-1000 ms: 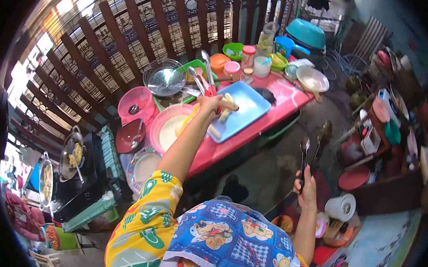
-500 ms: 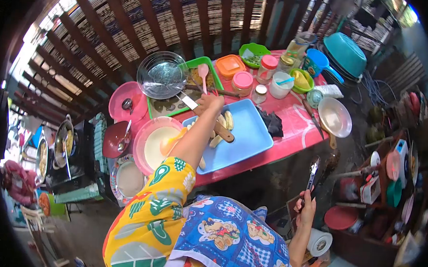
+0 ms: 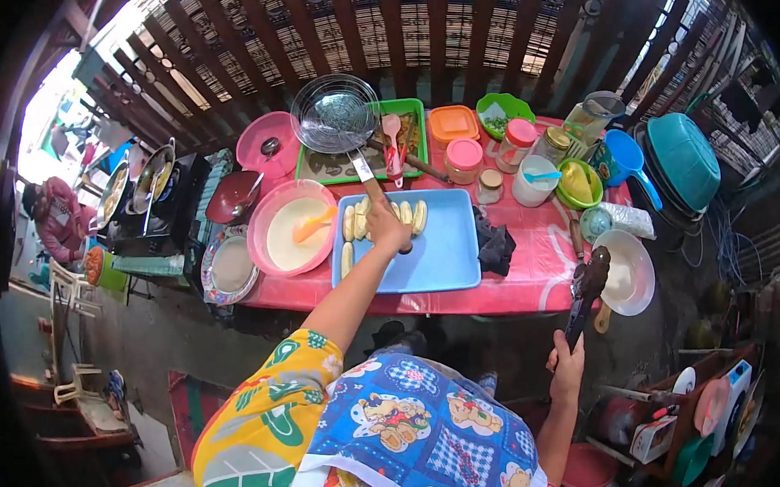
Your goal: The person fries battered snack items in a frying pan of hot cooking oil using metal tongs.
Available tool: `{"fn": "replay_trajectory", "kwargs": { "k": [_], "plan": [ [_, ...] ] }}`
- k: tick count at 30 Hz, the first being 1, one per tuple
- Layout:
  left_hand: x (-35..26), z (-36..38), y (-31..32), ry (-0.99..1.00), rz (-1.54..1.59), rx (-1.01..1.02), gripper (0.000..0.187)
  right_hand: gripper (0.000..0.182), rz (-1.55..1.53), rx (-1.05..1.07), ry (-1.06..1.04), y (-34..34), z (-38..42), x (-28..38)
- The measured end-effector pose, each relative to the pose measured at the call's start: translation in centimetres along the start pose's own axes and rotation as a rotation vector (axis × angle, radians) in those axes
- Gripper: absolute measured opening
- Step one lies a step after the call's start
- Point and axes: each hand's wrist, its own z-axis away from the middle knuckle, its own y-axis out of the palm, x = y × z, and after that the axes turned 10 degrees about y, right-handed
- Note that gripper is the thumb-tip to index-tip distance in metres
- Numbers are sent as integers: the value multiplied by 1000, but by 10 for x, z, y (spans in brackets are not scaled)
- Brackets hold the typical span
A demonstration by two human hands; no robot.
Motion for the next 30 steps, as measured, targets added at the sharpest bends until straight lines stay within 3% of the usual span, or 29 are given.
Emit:
{"fn": "replay_trajectory", "kwargs": {
  "k": [5,7,10,12,14,15,16,17,18,20,21,22,23,24,26,27,30],
  "plan": [
    [-5,-16,-5,-223,13,23,77,22,22,2,10,-16,-1,2],
    [-4,-19,-3,-243,-33,20,77,38,5,-10,41,-21,0,1],
    [9,-29,5,-247,-74,67,81,42,-35,-64,24,-25,2,3],
    [27,-34,16,-128,-19,0,59,48,-86,-109,23,-28,9,6],
    [82,-65,44,-42,176,288,51,53,-63,-56,14,-36,13,12],
    [39,-39,2,-124,605,364,34,56,-71,-87,7,-37,16,17],
    [82,-68,26,-418,1028,583,25,59,-84,-131,1,-36,20,22],
    [56,-55,4,-422,1206,634,21,57,-114,-120,-7,-40,21,20],
    [81,-67,4,-345,1079,422,25,55,-145,-116,-22,-49,21,15],
    [25,-36,-45,-156,1032,498,22,51,-284,37,66,-69,26,12],
    [112,-112,-30,-193,1420,1154,19,53,-349,89,45,-78,27,3],
    [-9,-16,-68,-290,999,357,17,57,-401,161,21,-90,30,-1],
    [40,-63,-44,-432,1154,339,14,57,-432,106,-9,-102,36,-1],
    [46,-72,-46,-410,1150,391,14,64,-485,187,-31,-114,40,-1],
    [44,-83,-57,-247,999,853,11,71,-537,258,-72,-144,46,4],
    [50,-84,-21,-501,1017,161,14,74,-589,216,-88,-154,55,9],
    [1,-76,26,-391,1009,203,19,77,-683,189,-142,-218,63,9]
  ]
}}
